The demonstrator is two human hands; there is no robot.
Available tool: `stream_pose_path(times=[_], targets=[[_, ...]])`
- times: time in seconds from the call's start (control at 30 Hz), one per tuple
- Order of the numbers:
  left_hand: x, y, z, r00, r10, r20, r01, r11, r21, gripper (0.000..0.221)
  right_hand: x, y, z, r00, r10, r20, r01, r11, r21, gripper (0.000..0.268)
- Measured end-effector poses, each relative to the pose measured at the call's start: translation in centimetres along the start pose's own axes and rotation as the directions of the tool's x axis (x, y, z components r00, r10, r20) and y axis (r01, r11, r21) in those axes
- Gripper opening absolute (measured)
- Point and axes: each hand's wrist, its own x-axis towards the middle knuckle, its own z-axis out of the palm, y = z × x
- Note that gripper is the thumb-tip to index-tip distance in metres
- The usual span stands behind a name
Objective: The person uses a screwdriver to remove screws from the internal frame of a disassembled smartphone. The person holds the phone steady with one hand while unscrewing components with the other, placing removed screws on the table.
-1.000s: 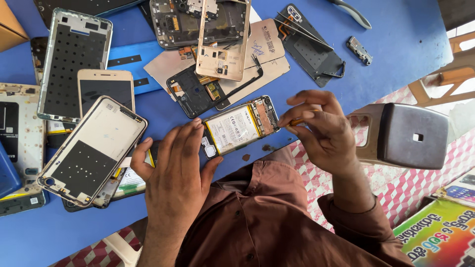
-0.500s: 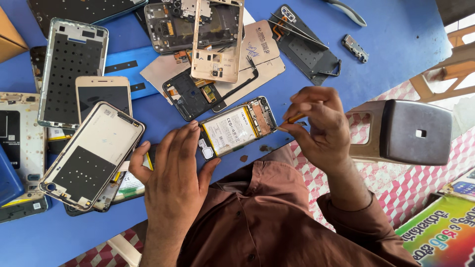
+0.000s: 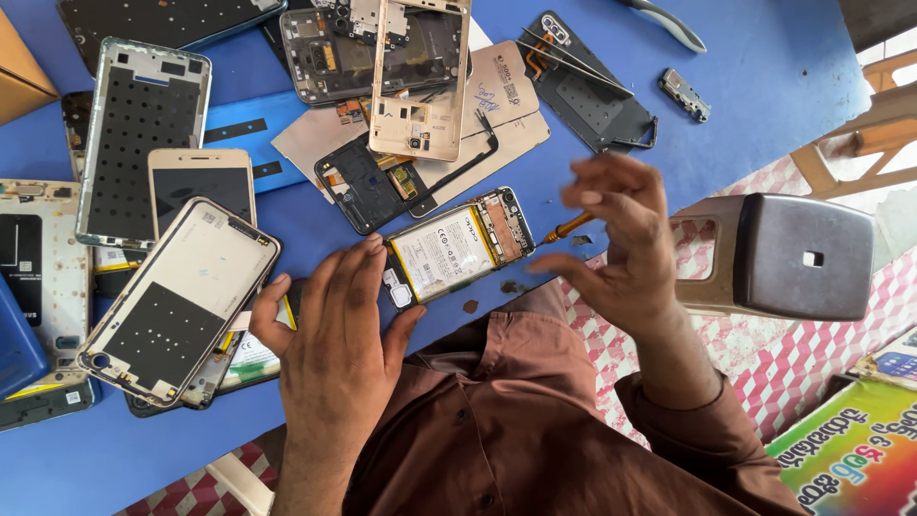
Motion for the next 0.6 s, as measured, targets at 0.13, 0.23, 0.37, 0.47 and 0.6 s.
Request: stream_pose_path(times=[0.13, 0.23, 0.37, 0.47, 0.6], targets=[[-0.1, 0.0, 0.1, 1.000, -0.010, -0.001, 0.010, 1.000, -0.004, 0.074, -0.1, -0.1, -0.5, 0.994, 0.059, 0.092, -0.079, 0.970, 0.230, 0.067], [-0.2, -0.1, 0.2, 1.000, -0.013, -0.001, 0.013, 1.000, -0.006, 0.075, 0.0, 0.1, -1.1, 0.989, -0.018, 0.147, -0.011, 0.981, 0.195, 0.071], [-0.2, -0.1, 0.3, 1.000, -0.011, -0.006, 0.011, 1.000, -0.005, 0.072, -1.0, 0.3, -0.6, 0.997, 0.014, 0.078, -0.029, 0.981, 0.193, 0.068], [-0.2, 0.1, -0.1, 1.000, -0.011, -0.014, 0.011, 1.000, 0.009, 0.069, -2.1, 0.5, -0.2, 0.996, 0.046, 0.072, -0.067, 0.948, 0.311, 0.063], [0.3, 1.6, -0.5, 0.993, 0.033, -0.112, -0.030, 0.999, 0.029, 0.062, -2.8, 1.0, -0.2, 0.999, 0.039, 0.005, -0.038, 0.951, 0.306, 0.067]])
